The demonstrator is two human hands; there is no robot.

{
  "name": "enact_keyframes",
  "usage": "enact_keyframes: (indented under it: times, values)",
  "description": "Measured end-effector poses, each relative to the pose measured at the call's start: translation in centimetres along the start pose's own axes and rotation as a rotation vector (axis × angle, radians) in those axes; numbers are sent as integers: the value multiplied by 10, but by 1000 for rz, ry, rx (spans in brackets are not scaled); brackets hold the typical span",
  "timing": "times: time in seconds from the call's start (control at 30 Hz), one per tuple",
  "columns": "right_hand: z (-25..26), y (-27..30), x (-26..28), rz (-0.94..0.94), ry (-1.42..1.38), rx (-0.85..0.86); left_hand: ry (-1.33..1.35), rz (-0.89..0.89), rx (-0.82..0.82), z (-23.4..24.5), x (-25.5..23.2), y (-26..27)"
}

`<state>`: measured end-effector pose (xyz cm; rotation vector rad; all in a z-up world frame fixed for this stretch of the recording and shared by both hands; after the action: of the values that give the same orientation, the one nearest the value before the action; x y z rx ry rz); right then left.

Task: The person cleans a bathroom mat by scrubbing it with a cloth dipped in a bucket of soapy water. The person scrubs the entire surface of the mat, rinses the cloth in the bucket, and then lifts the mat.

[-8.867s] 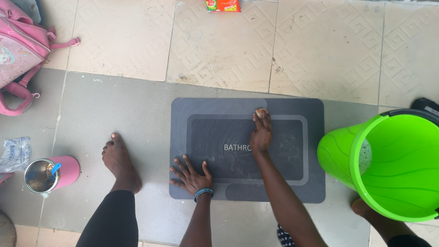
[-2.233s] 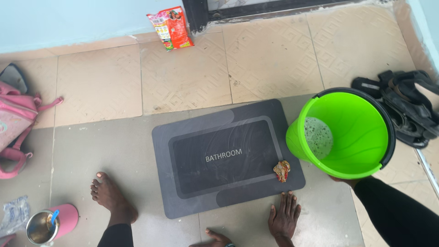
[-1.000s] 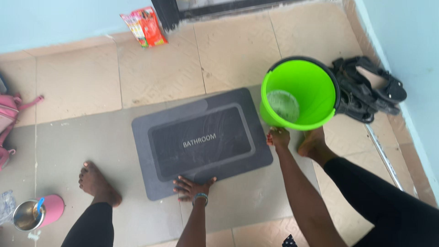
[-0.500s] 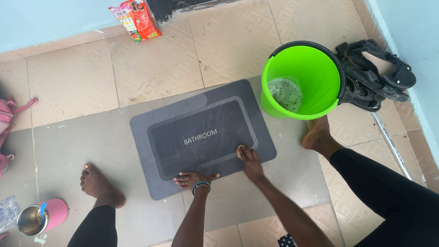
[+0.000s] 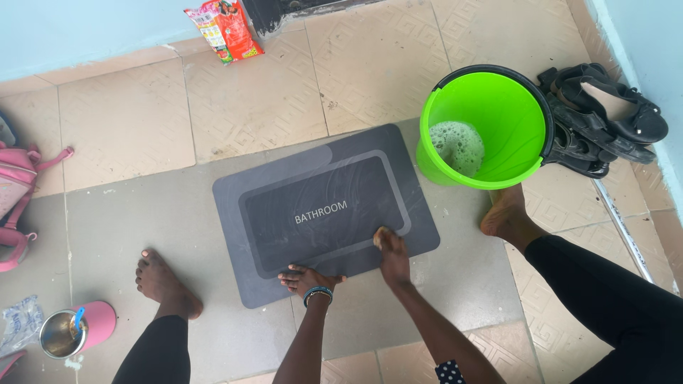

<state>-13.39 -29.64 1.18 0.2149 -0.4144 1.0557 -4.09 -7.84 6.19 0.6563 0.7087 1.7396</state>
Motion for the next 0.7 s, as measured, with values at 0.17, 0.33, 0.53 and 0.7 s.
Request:
enact_keyframes:
  times: [0.17,0.33,0.53,0.7]
  values:
    - [-2,-6,-23,174,97,240,-3,-8,-19,2,5,8]
    - [21,-73,-16,-314,-71,-200,88,-47,-122,2,16,22]
    - [-39,1,69,258,-51,64,56,-63,-156,-3,14,13]
    - [-33,0,17,430,44,283,55,-65,-149,-8,15,12]
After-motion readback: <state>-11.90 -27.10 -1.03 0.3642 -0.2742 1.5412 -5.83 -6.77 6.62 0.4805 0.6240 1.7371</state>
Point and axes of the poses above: each hand's wrist, its own y-axis away from the middle knuckle, its own z-axis out of the back of the hand, x = y × z, the point moved 2 cm from there along -y, towards the middle knuckle, and after that the axes turned 1 degree about -y, right-handed, at the moved point
